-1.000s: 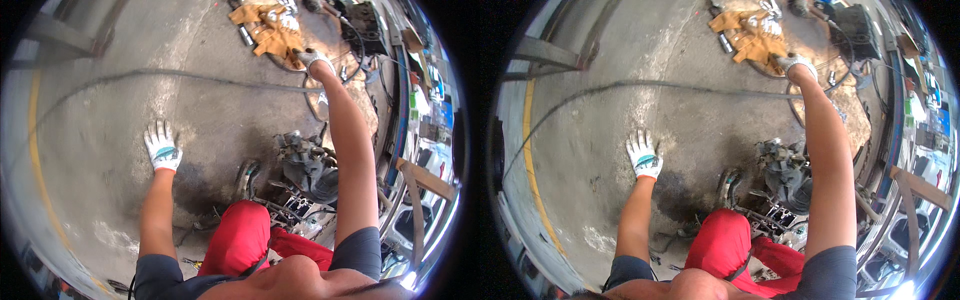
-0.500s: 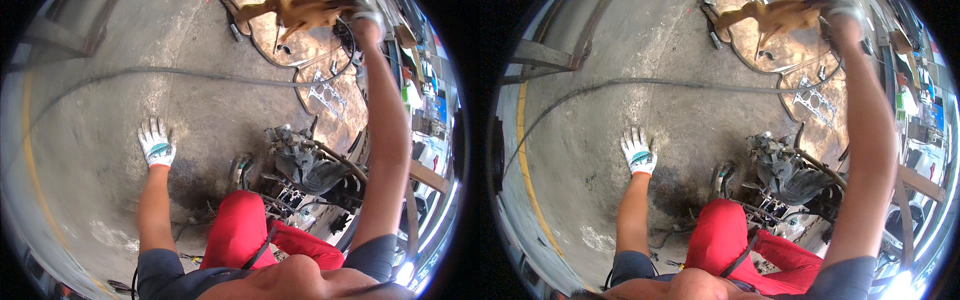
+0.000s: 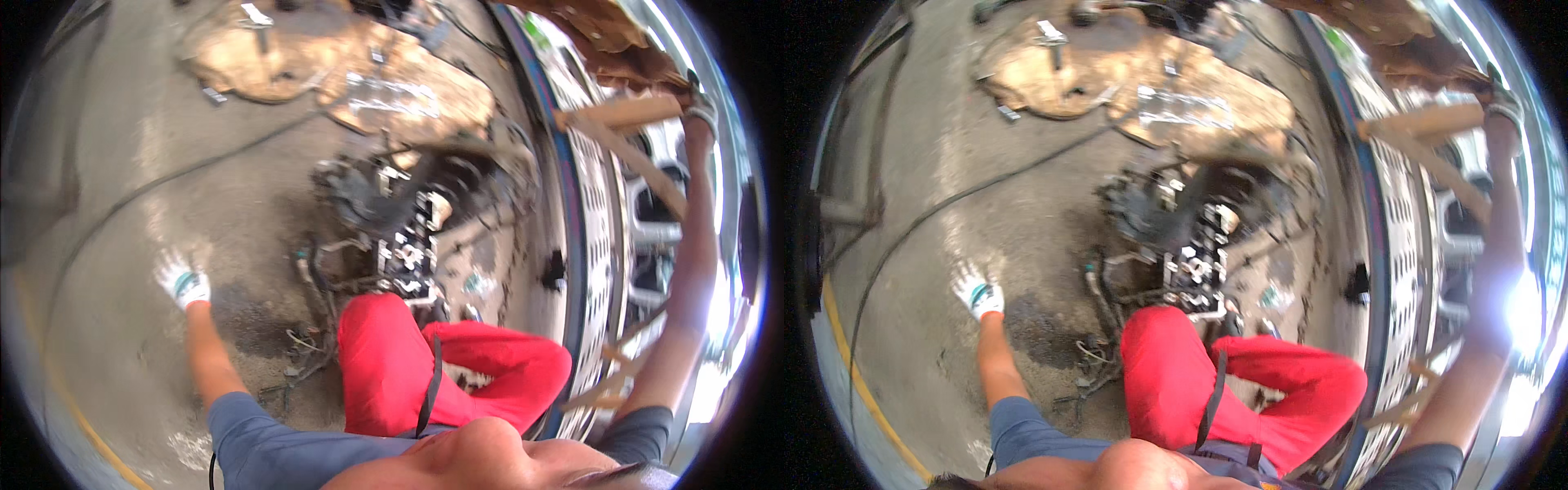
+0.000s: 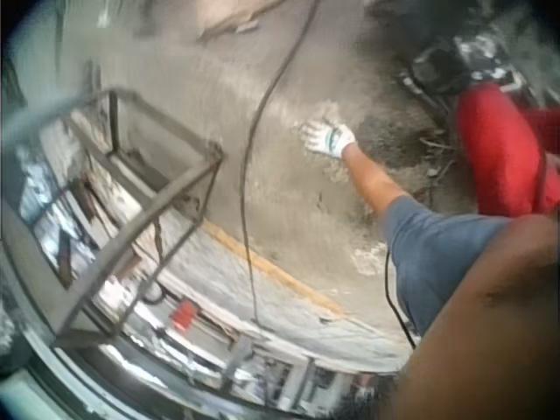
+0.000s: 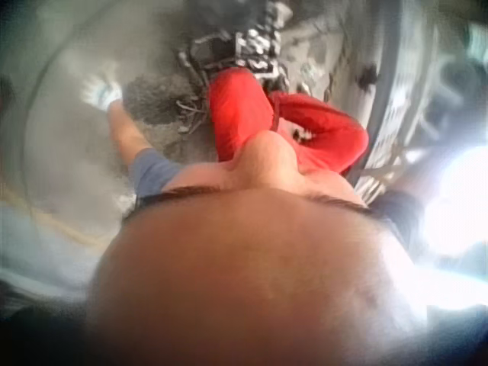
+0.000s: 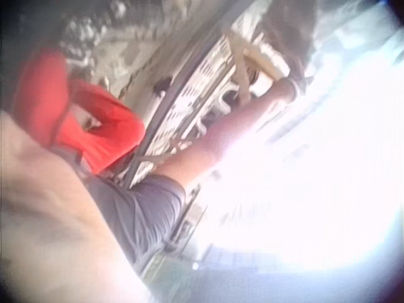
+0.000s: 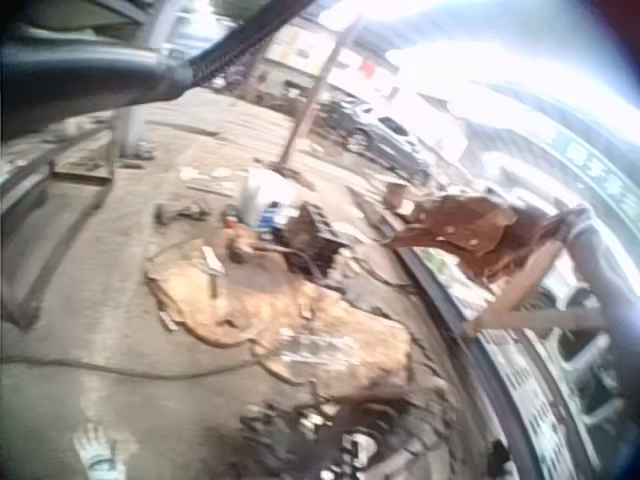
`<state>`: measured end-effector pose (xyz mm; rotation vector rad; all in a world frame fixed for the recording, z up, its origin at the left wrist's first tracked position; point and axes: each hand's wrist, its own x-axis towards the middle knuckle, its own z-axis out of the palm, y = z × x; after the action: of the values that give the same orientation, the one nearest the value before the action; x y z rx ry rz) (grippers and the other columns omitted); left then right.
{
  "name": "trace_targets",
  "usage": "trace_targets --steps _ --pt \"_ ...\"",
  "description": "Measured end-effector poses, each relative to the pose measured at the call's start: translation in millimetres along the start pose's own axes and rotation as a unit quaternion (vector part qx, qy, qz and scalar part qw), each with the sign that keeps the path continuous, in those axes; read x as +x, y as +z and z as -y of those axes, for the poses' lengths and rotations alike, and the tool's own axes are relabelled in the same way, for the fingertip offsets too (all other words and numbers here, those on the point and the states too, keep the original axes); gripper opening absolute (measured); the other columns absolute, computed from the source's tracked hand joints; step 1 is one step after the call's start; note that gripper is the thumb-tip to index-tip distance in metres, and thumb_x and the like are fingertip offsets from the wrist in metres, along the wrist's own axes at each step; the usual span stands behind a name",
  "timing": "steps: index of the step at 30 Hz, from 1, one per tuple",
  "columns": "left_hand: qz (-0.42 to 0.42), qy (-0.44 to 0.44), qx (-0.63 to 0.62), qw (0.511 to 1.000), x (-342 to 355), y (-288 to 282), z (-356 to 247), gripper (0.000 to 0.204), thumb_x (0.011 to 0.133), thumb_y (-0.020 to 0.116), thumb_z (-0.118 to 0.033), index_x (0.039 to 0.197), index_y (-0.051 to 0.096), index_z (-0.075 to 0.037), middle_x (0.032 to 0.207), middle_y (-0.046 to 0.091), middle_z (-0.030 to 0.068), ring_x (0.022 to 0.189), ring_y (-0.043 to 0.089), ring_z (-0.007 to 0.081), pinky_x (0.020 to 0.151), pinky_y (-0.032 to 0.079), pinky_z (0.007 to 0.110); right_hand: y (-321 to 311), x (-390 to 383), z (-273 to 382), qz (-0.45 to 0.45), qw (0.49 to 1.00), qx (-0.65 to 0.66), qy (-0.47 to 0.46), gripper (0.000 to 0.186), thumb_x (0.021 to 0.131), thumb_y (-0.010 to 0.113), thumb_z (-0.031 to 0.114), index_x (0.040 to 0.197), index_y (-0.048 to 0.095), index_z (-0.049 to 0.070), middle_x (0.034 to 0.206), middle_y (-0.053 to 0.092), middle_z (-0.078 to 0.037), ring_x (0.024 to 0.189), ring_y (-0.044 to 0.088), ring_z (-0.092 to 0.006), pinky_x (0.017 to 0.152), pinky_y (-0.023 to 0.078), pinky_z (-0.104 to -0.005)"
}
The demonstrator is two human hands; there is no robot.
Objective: The person works on a disassembled car engine, using a power tool to tighten bolts on the engine block. They then move to a separate engine component on the floor, wiping it with a cloth and handling small parts from a plastic bag.
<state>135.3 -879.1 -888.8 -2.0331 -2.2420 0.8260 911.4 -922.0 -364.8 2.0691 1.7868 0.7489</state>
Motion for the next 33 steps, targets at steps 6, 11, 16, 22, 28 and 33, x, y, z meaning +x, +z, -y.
trace_targets --steps 6,11,16,22,28,33 --pt "0.004 -0.022 -0.129 0.991 27.4 45.4 15.2 0.084 0.099 0.040 -0.067 0.163 0.023 -0.015 0.168 0.025 0.0115 0.153 0.022 0.0332 0.125 0.015 0.052 30.6 -175.5 -97.3 -0.049 0.863 0.453 0.217 0.029 0.103 0.053 0.015 0.123 0.067 0.000 0.113 0.069 -0.010 0.101 0.063 -0.0183 0.088 0.051 -0.0335" --pt "-0.329 0.062 -0.461 0.822 -39.5 -81.2 -68.3 0.064 0.100 0.056 -0.050 0.146 0.049 -0.006 0.144 0.053 0.0176 0.132 0.049 0.0348 0.111 0.037 0.051 11.5 -299.9 -100.4 -0.068 0.967 0.218 0.116 0.026 0.097 0.058 0.007 0.122 0.066 0.000 0.114 0.064 -0.015 0.106 0.062 -0.0273 0.096 0.049 -0.0330" --pt "-0.373 0.646 -0.535 0.397 -271.5 -303.5 -229.1 0.034 0.102 0.059 -0.028 0.120 0.067 0.000 0.110 0.072 0.0186 0.111 0.067 0.0310 0.099 0.053 0.044 4.6 -374.0 -118.2 -0.097 0.727 0.606 0.309 0.030 0.103 0.059 0.014 0.131 0.061 0.003 0.132 0.062 -0.007 0.122 0.057 -0.0167 0.104 0.048 -0.0331" --pt "0.136 0.721 -0.591 0.337 -427.1 -332.1 -395.1 0.050 0.101 0.054 -0.018 0.146 0.044 0.002 0.133 0.061 0.0196 0.126 0.057 0.0277 0.109 0.045 0.036 45.5 -430.2 -36.5 -0.187 0.537 0.798 0.200 0.033 0.099 0.059 0.014 0.130 0.061 0.002 0.121 0.067 -0.018 0.109 0.067 -0.0306 0.097 0.055 -0.0445" --pt "0.248 0.711 -0.415 0.511 -466.2 -256.0 -402.5 0.040 0.101 0.056 -0.026 0.130 0.059 0.001 0.123 0.064 0.0249 0.118 0.062 0.0354 0.099 0.050 0.040 147.8 -461.8 113.1 -0.246 0.372 0.813 0.374 0.036 0.103 0.055 0.023 0.131 0.059 0.000 0.127 0.065 -0.016 0.107 0.068 -0.0274 0.096 0.057 -0.0433" --pt "0.143 0.483 -0.600 0.622 -429.4 -185.1 -381.9 0.034 0.103 0.058 -0.027 0.120 0.063 0.001 0.106 0.069 0.0140 0.104 0.066 0.0235 0.092 0.052 0.032 235.6 -466.9 183.7 0.129 0.292 0.827 0.463 0.059 0.106 0.052 0.043 0.148 0.050 0.002 0.135 0.063 -0.011 0.119 0.063 -0.0236 0.097 0.052 -0.0372"
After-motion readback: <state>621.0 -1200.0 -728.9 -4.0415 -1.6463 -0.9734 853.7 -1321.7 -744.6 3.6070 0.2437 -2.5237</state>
